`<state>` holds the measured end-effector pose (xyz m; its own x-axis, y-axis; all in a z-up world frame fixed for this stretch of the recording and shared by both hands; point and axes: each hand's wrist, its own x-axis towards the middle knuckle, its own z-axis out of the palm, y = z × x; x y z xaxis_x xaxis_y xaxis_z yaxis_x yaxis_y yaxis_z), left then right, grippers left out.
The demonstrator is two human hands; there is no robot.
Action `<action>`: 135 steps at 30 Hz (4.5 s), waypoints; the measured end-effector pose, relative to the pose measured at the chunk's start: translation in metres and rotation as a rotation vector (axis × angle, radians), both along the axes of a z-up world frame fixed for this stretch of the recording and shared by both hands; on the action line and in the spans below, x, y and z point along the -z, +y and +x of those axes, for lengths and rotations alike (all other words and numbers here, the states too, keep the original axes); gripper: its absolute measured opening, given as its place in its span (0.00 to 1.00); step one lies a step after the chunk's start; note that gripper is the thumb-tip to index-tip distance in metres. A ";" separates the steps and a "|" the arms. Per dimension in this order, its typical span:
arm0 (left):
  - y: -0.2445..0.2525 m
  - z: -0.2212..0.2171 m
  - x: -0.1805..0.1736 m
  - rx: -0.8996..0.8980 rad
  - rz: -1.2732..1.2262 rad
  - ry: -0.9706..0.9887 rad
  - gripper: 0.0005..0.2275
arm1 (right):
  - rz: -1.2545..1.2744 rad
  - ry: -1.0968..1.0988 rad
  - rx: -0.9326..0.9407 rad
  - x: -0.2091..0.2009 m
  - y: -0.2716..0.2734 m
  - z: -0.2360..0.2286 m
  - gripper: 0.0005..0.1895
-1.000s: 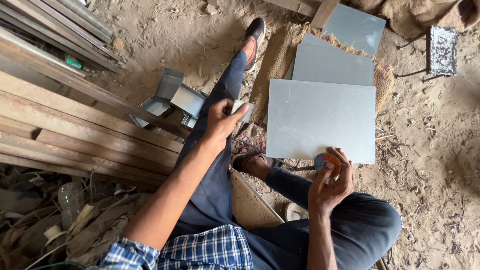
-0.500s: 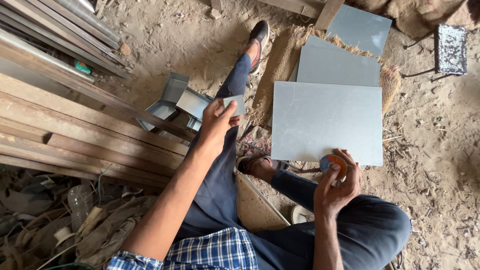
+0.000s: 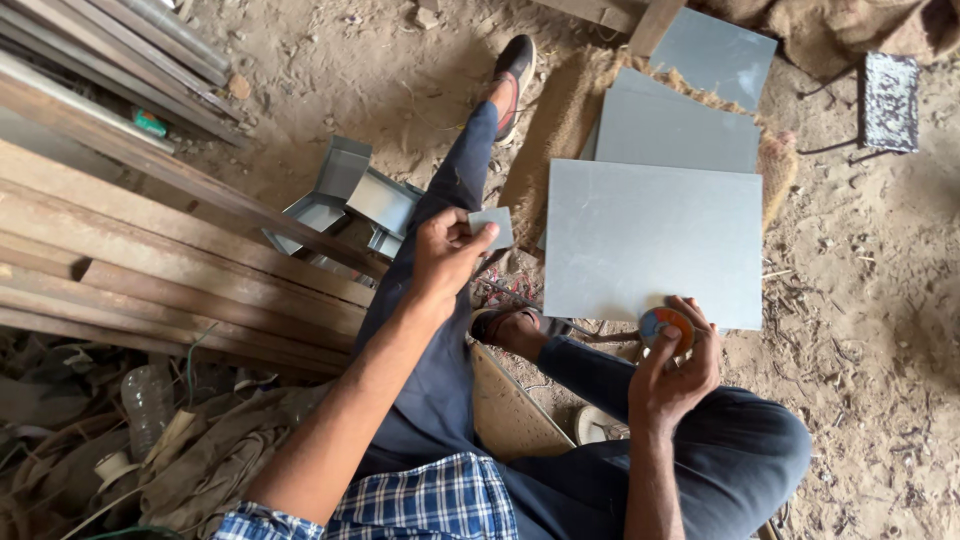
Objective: The person sits on the ground and uses a CD as a circular template on a metal sheet. They hammer a small metal piece on the sheet, then use a metal square to mark lines around the CD. The person continues to mark and adjust the template on the sheet.
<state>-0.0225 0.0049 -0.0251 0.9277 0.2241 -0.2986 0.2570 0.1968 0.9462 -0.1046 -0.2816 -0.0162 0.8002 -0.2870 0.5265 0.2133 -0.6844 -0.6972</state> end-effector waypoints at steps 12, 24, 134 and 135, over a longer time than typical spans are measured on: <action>-0.014 -0.064 -0.004 0.035 -0.136 0.164 0.07 | -0.187 0.321 0.013 -0.019 0.008 0.018 0.17; -0.027 -0.084 -0.060 0.234 -0.340 -0.168 0.08 | -0.010 0.509 -0.446 -0.108 0.071 0.029 0.19; -0.074 -0.128 -0.043 0.430 0.028 0.137 0.10 | 0.156 0.165 0.036 -0.061 0.025 0.071 0.09; -0.074 -0.128 -0.043 0.423 0.028 0.162 0.11 | 0.166 0.160 0.032 -0.064 0.024 0.072 0.09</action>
<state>-0.1503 -0.0691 0.0182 0.8812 -0.1548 -0.4467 0.4546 0.0178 0.8905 -0.0327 -0.2573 0.0477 0.8589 -0.3852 0.3376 0.0715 -0.5624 -0.8238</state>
